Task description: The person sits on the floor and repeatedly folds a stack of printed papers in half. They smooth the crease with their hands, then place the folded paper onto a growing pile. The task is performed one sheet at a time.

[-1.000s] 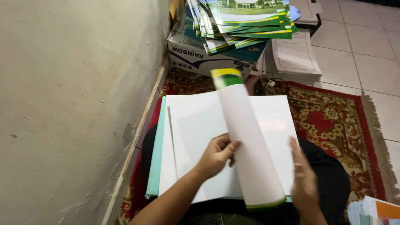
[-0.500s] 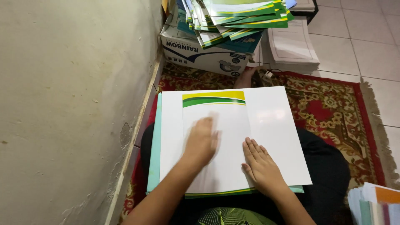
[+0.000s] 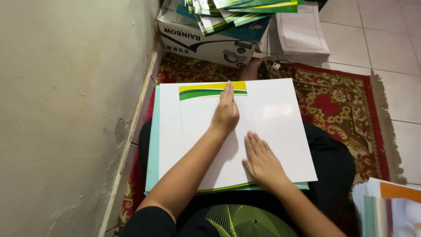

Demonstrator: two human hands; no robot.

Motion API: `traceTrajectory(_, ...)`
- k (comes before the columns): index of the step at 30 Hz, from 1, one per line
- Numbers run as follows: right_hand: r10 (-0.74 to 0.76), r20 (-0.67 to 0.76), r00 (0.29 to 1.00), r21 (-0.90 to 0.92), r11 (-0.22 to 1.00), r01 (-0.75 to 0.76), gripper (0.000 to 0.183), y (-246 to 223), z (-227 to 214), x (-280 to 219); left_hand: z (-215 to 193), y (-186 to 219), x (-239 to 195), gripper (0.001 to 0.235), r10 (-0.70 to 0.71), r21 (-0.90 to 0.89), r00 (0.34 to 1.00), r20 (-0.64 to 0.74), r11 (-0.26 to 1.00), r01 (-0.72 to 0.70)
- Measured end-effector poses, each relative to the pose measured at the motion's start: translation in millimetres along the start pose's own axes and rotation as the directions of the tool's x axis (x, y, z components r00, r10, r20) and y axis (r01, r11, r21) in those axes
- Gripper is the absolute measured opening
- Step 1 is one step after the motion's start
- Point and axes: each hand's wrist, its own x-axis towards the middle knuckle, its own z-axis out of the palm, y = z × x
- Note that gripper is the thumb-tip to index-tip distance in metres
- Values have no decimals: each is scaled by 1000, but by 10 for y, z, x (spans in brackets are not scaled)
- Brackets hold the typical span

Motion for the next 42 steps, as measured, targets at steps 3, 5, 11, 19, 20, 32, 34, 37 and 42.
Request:
traceTrajectory(3, 22, -2, 1000, -54, 998, -22, 74, 395, 267, 887, 47, -139, 15, 61, 183, 281, 983, 14, 943, -179)
traceTrajectory(5, -43, -176, 983, -123, 992, 22, 79, 819, 687, 1590, 81, -241, 27, 55, 269, 464, 962, 50, 846, -261)
traceTrajectory(11, 12, -249, 968, -99, 994, -37, 68, 750, 486, 1794, 141, -345, 52, 61, 60, 195, 995, -75, 980, -44)
traceTrajectory(19, 184, 11, 983, -35, 982, -183, 71, -127, -11, 83, 30, -46, 53, 65, 22, 335, 999, -30, 942, -10)
traceTrajectory(20, 204, 63, 977, 0, 979, -204, 71, -198, -31, -36, 5, -26, 15, 66, 17, 334, 1000, -24, 943, -8)
traceTrajectory(32, 201, -151, 968, -26, 978, -207, 66, 724, 375, 1870, 134, -270, 53, 54, 98, 253, 992, -82, 964, -75)
traceTrajectory(34, 220, -125, 967, 8, 975, -221, 67, 530, 212, 1517, 111, -312, 72, 53, 143, 279, 986, -84, 954, -114)
traceTrajectory(37, 230, -37, 973, 36, 973, -228, 67, 181, -48, 789, 59, -228, 60, 52, 152, 217, 981, -120, 968, -124)
traceTrajectory(42, 69, -126, 990, -6, 997, -71, 67, -251, -17, -461, -236, 262, 52, 56, -154, -201, 987, -53, 969, 141)
